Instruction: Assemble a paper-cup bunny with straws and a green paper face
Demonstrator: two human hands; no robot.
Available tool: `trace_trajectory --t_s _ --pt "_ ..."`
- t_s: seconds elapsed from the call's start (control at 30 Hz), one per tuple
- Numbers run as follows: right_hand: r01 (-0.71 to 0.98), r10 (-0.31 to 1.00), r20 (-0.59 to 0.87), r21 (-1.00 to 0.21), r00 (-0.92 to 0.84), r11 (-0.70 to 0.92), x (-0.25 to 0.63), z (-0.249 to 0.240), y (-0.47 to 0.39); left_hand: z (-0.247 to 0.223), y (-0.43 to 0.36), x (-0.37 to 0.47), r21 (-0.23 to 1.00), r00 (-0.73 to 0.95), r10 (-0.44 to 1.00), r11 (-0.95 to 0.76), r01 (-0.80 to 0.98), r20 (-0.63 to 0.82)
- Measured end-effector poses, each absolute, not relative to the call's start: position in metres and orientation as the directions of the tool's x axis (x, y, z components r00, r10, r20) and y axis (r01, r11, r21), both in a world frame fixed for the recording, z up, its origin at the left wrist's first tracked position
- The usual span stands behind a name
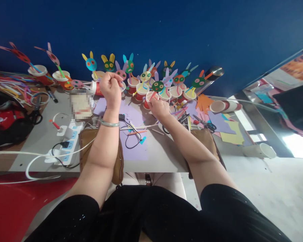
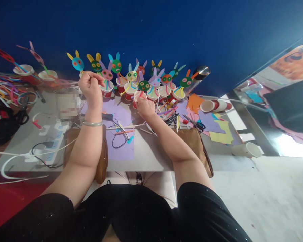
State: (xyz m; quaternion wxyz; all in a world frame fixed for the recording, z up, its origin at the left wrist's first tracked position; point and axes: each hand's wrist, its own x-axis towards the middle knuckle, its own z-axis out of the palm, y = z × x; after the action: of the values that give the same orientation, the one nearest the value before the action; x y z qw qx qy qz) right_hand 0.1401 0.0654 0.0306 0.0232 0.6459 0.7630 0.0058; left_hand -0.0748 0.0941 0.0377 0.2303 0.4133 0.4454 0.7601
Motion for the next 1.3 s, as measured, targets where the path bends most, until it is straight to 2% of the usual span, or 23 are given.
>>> trace_trajectory --t_s 0.13,0.33,0.53,0.73,0.9,1.1,1.3 --pt "0.983 0.984 -0.010 0.035 -0.178 0.178 0.138 0.033 0.063 0.042 0.091 -0.072 0.876 -0.550 0.728 -0.482 0.014 0.410" --pt "0.974 0.975 -0.029 0.049 -0.220 0.222 0.143 0.046 0.036 0.038 0.093 -0.071 0.839 -0.590 0.659 -0.541 0.059 0.467" --pt "0.909 0.870 -0.263 -0.136 -0.417 0.394 0.144 0.045 -0.001 0.024 0.108 -0.080 0.835 -0.482 0.734 -0.550 -0.009 0.479" --pt "0.878 0.799 -0.370 -0.135 -0.475 0.459 0.130 0.035 -0.017 0.014 0.122 -0.086 0.836 -0.471 0.746 -0.548 -0.033 0.471" --pt "0.867 0.762 -0.415 -0.195 -0.497 0.459 0.138 0.037 -0.012 0.015 0.122 -0.081 0.818 -0.506 0.713 -0.574 -0.026 0.485" --pt "0.873 0.783 -0.394 -0.131 -0.480 0.470 0.127 0.026 -0.024 0.015 0.124 -0.074 0.823 -0.493 0.726 -0.567 -0.034 0.480" --pt "0.883 0.762 -0.470 -0.089 -0.445 0.461 0.111 0.025 -0.030 0.032 0.098 -0.053 0.847 -0.406 0.777 -0.531 -0.016 0.480"
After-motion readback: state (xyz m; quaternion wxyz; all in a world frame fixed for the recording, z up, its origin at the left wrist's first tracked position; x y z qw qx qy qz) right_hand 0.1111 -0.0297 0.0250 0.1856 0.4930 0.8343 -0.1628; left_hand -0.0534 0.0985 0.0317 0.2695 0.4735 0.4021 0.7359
